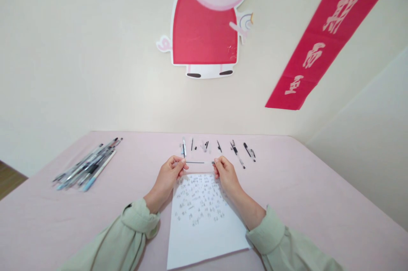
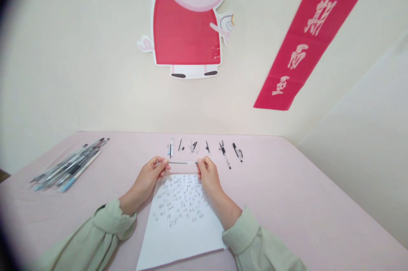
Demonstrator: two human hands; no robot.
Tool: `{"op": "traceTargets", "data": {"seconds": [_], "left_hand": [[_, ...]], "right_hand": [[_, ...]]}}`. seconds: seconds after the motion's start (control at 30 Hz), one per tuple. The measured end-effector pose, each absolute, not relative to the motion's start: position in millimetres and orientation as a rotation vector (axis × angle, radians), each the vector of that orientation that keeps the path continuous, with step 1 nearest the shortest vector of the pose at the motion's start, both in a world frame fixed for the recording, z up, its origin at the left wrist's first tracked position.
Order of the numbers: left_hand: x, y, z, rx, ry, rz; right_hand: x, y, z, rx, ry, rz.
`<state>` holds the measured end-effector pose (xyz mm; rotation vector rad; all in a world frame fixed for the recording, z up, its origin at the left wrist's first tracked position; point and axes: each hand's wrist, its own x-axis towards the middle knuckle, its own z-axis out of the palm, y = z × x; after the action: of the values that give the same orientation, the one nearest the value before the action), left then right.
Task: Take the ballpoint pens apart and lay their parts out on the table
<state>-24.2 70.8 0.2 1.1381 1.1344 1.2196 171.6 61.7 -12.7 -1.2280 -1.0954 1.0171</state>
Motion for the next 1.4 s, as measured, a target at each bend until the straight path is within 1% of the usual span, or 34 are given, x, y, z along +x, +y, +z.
{"op": "traceTargets", "data": {"seconds": [0.37,0.73,1.4], "left_hand": [[-27,71,1,1.069,1.125,1.2],[-24,68,1,1.122,1.055,1.206],[-23,67,4,1.162,1.069,1.161]], "right_hand": [[171,59,-12,-1.245,-1.174,0.991],[172,59,-7,-1.259,-1.06,1.155],[174,59,-5,-1.235,-1.03,1.184]]}}
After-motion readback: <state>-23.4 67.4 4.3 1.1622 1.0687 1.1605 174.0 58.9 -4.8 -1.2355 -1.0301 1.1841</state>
